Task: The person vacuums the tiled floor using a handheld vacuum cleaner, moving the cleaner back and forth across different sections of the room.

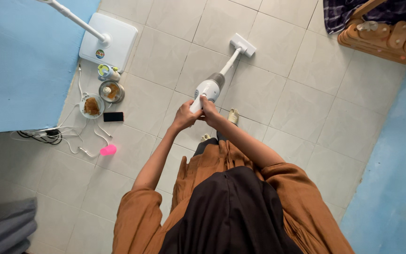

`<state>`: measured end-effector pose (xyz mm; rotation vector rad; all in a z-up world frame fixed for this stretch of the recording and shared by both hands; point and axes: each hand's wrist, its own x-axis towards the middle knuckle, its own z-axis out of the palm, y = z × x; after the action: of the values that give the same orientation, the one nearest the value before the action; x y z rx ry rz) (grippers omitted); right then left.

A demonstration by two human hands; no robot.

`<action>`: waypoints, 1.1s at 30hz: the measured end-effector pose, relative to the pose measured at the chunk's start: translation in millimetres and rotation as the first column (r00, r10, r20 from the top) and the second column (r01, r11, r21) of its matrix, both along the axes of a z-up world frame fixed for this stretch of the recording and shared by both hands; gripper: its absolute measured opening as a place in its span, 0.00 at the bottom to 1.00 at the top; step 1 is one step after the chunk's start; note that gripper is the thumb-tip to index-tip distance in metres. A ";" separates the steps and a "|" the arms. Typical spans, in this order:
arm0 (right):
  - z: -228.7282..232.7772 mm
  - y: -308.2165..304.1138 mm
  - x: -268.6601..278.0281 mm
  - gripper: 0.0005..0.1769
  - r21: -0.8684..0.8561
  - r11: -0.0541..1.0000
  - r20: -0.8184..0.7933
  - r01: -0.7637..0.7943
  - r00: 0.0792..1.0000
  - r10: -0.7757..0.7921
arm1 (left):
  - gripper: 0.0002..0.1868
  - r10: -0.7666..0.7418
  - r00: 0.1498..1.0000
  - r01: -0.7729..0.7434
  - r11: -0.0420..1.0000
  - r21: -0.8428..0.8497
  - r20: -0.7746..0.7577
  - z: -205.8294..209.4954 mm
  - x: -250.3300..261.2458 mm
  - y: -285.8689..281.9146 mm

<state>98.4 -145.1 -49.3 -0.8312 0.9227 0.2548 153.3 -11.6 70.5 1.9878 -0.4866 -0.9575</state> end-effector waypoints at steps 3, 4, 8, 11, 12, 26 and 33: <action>-15.5 6.6 1.6 0.37 0.007 0.988 0.033 0.153 0.988 -0.153 | 0.16 0.000 0.998 -0.010 0.986 -0.167 -0.059 0.2 -2.6 -0.1; -19.4 4.6 1.2 0.37 0.003 0.986 0.044 0.167 0.985 -0.167 | 0.16 -0.001 0.998 -0.008 0.986 -0.169 -0.058 -1.4 -3.0 -3.5; -24.3 -26.7 -10.2 0.35 0.000 0.973 0.070 0.232 0.970 -0.232 | 0.15 -0.049 0.998 0.045 0.991 -0.124 -0.026 -5.8 -6.2 -38.5; -18.6 -61.3 -15.0 0.33 -0.005 0.959 0.118 0.284 0.952 -0.281 | 0.16 -0.106 0.994 0.106 0.992 -0.073 0.004 -7.4 -2.6 -79.6; -16.0 -73.9 -14.8 0.32 -0.009 0.953 0.141 0.302 0.944 -0.298 | 0.18 -0.126 0.992 0.127 0.990 -0.060 0.012 -8.8 0.5 -94.8; -45.1 -325.9 24.4 0.31 0.010 0.925 0.125 0.380 0.917 -0.378 | 0.18 -0.131 0.990 0.131 0.991 0.003 0.052 -32.4 31.1 -345.5; -46.0 -404.9 52.5 0.34 -0.044 0.963 0.083 0.265 0.962 -0.261 | 0.19 -0.016 1.000 0.016 0.999 -0.035 0.024 -52.0 42.9 -422.5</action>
<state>150.9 -550.0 -95.4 -0.7541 0.9602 -0.0335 196.2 -434.1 18.5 1.9677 -0.5298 -0.9304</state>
